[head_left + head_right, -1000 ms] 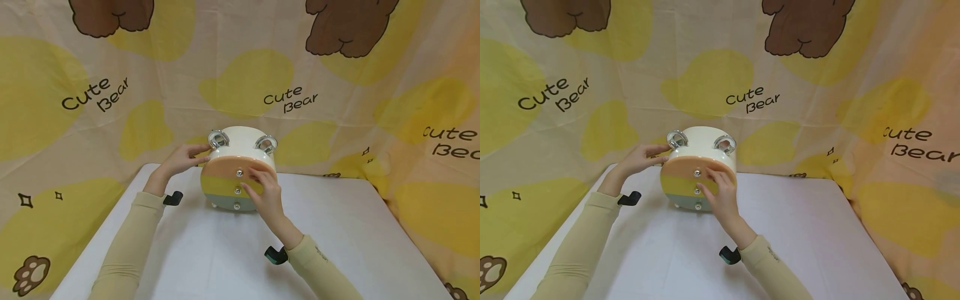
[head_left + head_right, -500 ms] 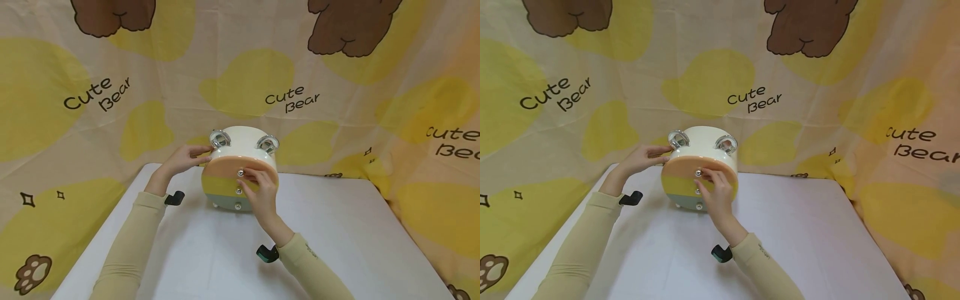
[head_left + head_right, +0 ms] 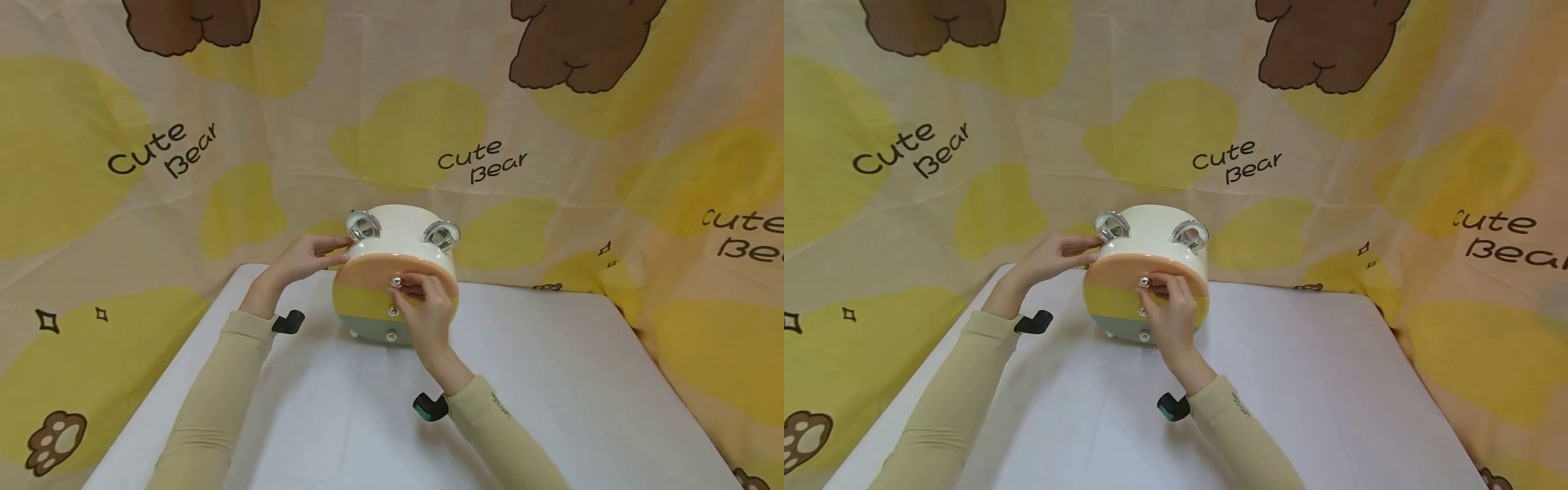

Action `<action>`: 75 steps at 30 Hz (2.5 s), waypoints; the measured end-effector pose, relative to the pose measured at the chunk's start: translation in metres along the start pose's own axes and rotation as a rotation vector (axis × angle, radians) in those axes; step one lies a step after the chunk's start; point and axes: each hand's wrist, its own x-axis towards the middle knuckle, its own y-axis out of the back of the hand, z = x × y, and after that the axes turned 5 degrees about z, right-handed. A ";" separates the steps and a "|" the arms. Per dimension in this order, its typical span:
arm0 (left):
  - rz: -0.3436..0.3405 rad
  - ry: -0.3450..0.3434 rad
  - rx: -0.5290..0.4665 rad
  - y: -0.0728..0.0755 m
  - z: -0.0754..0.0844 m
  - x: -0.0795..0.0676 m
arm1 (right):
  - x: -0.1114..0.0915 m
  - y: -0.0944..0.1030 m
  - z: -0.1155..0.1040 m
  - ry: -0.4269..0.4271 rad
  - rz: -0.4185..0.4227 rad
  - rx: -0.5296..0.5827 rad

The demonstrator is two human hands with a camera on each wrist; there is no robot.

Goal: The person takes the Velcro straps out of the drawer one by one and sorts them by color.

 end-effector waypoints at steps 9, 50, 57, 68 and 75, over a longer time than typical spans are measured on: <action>0.006 -0.023 -0.002 -0.001 -0.001 0.001 | -0.001 -0.004 0.005 0.027 0.044 0.013; -0.009 -0.006 -0.020 -0.002 -0.002 0.002 | -0.010 -0.008 -0.005 0.028 0.138 0.011; -0.013 -0.011 -0.016 -0.002 -0.005 0.002 | -0.015 -0.002 -0.010 0.020 0.112 0.036; -0.018 -0.012 -0.017 -0.001 -0.002 0.001 | -0.018 0.007 -0.016 0.025 0.087 0.039; -0.023 -0.010 -0.019 -0.001 -0.002 0.001 | -0.021 0.010 -0.019 0.008 0.085 0.055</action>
